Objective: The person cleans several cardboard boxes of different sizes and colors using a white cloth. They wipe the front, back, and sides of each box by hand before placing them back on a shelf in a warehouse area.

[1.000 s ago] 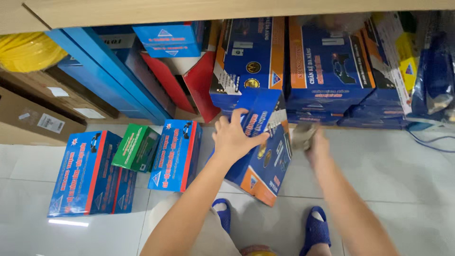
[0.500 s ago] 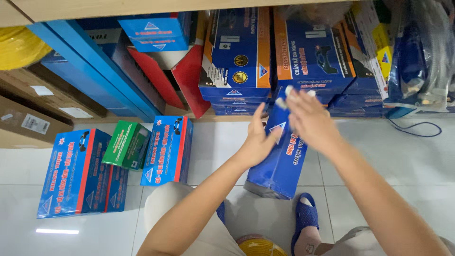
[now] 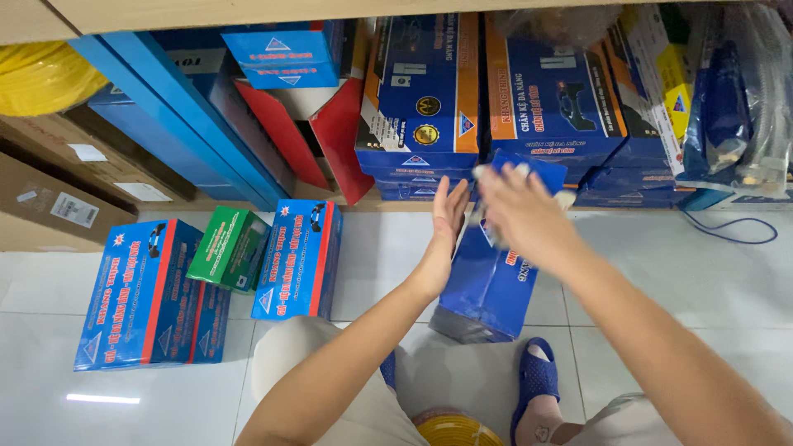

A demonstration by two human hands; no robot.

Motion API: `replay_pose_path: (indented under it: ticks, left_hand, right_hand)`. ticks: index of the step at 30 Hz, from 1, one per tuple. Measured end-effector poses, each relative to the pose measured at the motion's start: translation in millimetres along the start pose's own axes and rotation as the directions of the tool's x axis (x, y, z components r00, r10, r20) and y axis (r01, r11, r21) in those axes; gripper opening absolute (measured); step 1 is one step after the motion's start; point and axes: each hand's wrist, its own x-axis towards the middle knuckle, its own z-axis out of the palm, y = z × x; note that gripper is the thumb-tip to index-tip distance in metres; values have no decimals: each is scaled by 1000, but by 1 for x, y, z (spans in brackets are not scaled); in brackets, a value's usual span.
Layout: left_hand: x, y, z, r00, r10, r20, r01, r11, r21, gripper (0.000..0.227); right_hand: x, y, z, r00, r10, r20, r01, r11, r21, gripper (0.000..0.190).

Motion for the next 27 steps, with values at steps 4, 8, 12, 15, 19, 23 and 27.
replay_pose_path:
  ticks: [4,8,12,15,19,23,27]
  left_hand:
    - [-9,13,7,993,16,113,-39,979,202,106]
    - [-12,18,3,975,-51,215,-37,922,385,104]
    - [-13,10,-9,975,-19,221,-79,902,424,110]
    - [-10,6,-10,988,47,147,-107,895,434,111]
    - [-7,17,-11,994,40,98,-75,919,387,113]
    - [-7,24,-6,991,-4,131,-36,952,303,117]
    - [-11,23,1,979,85,184,-146,925,352,113]
  right_hand:
    - [32,59,28,980,190,-54,-191,982,-12,55]
    - [25,52,24,962,264,-70,-259,963,73,61]
    - [-7,-14,-6,995,57,-78,-51,996,72,77]
    - [-34,-67,-31,992,68,103,-81,987,135,86]
    - [-61,-100,-45,989,-124,84,106,976,189,54]
    - [-49,-71,-36,972,-77,220,40,985,168,46]
    - [-21,-12,-14,998,59,12,-60,990,128,54]
